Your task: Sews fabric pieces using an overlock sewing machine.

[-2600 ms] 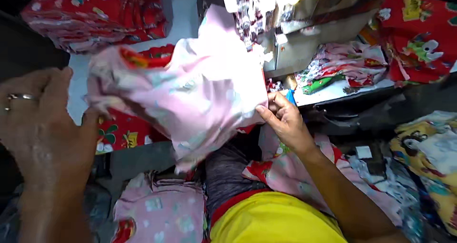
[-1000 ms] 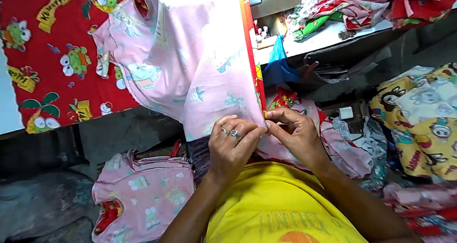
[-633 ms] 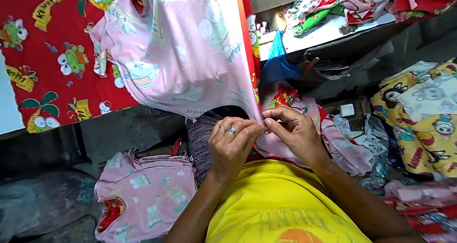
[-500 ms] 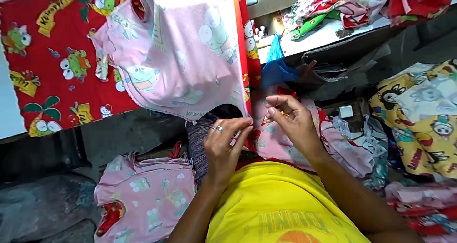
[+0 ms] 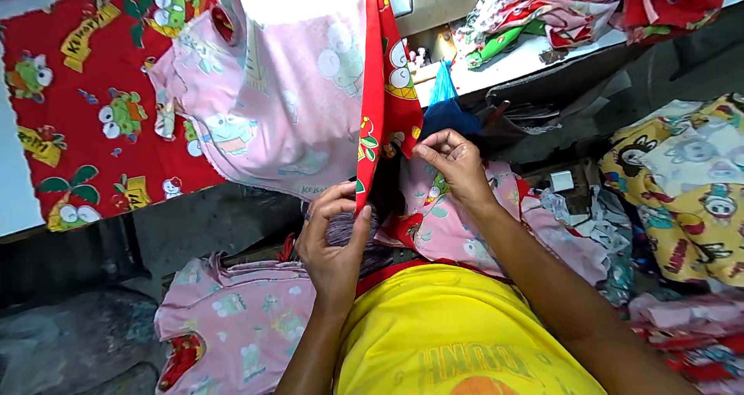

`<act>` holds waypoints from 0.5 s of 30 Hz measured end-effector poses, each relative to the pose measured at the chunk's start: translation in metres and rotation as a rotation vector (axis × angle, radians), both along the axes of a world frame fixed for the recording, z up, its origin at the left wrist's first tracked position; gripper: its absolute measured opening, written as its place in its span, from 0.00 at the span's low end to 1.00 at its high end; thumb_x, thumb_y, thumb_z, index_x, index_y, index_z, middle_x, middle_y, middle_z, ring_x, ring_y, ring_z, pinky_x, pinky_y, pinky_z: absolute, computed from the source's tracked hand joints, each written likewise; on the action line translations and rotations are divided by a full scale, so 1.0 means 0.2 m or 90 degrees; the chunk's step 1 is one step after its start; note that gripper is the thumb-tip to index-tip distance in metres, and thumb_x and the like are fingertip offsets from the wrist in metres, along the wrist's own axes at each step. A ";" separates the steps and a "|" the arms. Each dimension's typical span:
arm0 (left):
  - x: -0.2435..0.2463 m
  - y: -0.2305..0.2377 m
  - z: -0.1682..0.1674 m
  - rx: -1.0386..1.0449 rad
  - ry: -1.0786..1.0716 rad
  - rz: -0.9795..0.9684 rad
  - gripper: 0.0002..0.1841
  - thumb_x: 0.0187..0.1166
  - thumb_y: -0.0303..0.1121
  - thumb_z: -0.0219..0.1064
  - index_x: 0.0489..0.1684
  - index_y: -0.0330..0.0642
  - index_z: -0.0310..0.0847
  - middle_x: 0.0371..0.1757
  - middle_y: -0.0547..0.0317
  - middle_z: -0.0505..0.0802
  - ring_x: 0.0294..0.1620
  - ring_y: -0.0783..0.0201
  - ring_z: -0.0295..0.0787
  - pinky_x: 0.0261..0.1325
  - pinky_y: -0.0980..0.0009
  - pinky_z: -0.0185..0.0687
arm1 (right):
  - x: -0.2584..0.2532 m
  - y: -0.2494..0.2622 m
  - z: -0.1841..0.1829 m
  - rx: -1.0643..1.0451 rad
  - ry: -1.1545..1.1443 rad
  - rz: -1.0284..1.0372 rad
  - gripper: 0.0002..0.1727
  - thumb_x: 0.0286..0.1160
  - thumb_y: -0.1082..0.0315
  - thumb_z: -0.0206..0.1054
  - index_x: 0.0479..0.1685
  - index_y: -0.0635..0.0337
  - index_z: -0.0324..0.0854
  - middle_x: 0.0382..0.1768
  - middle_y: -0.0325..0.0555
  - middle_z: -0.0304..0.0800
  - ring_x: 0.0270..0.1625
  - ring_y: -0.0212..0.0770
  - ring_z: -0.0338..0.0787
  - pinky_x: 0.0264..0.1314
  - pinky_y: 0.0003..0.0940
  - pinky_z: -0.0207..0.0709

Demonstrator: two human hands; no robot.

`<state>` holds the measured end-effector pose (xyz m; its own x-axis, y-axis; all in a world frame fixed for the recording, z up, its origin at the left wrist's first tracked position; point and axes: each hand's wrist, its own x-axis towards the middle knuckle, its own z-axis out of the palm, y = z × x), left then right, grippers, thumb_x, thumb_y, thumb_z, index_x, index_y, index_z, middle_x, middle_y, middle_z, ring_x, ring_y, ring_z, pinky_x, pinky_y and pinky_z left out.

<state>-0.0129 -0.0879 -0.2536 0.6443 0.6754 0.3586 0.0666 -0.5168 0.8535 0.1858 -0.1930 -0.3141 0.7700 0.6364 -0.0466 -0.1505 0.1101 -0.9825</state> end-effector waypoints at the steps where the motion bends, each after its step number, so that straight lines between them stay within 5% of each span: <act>1: 0.00 -0.01 0.02 0.068 -0.008 -0.012 0.05 0.78 0.34 0.73 0.45 0.51 0.87 0.64 0.65 0.92 0.74 0.62 0.84 0.78 0.60 0.78 | -0.02 -0.03 0.03 -0.004 -0.007 0.012 0.09 0.73 0.76 0.73 0.49 0.64 0.82 0.41 0.42 0.93 0.44 0.30 0.93 0.52 0.26 0.88; 4: 0.04 -0.05 0.05 0.240 -0.014 -0.074 0.03 0.78 0.33 0.73 0.39 0.48 0.85 0.53 0.65 0.94 0.69 0.63 0.86 0.85 0.52 0.67 | -0.12 -0.16 0.16 -0.068 -0.067 0.079 0.16 0.80 0.73 0.68 0.65 0.59 0.79 0.44 0.43 0.90 0.42 0.31 0.90 0.45 0.23 0.86; 6: 0.08 -0.08 0.01 0.264 -0.024 -0.107 0.02 0.77 0.30 0.74 0.36 0.45 0.88 0.49 0.62 0.96 0.63 0.63 0.89 0.83 0.52 0.68 | -0.15 -0.19 0.21 -0.099 -0.100 0.079 0.16 0.81 0.73 0.66 0.65 0.59 0.83 0.47 0.44 0.90 0.45 0.33 0.91 0.45 0.25 0.88; 10: 0.09 -0.07 -0.03 0.071 -0.052 -0.095 0.03 0.79 0.31 0.72 0.44 0.46 0.86 0.55 0.64 0.95 0.67 0.63 0.89 0.82 0.56 0.74 | -0.08 -0.15 0.15 -0.111 -0.093 0.005 0.15 0.83 0.71 0.66 0.66 0.63 0.81 0.49 0.46 0.90 0.42 0.33 0.94 0.45 0.28 0.92; 15: 0.05 -0.01 0.04 -0.108 -0.123 -0.012 0.09 0.81 0.34 0.69 0.53 0.59 0.82 0.57 0.75 0.93 0.67 0.68 0.88 0.72 0.66 0.84 | 0.04 0.02 0.04 -0.135 -0.091 -0.041 0.16 0.77 0.68 0.72 0.59 0.68 0.84 0.39 0.45 0.92 0.23 0.29 0.89 0.26 0.24 0.87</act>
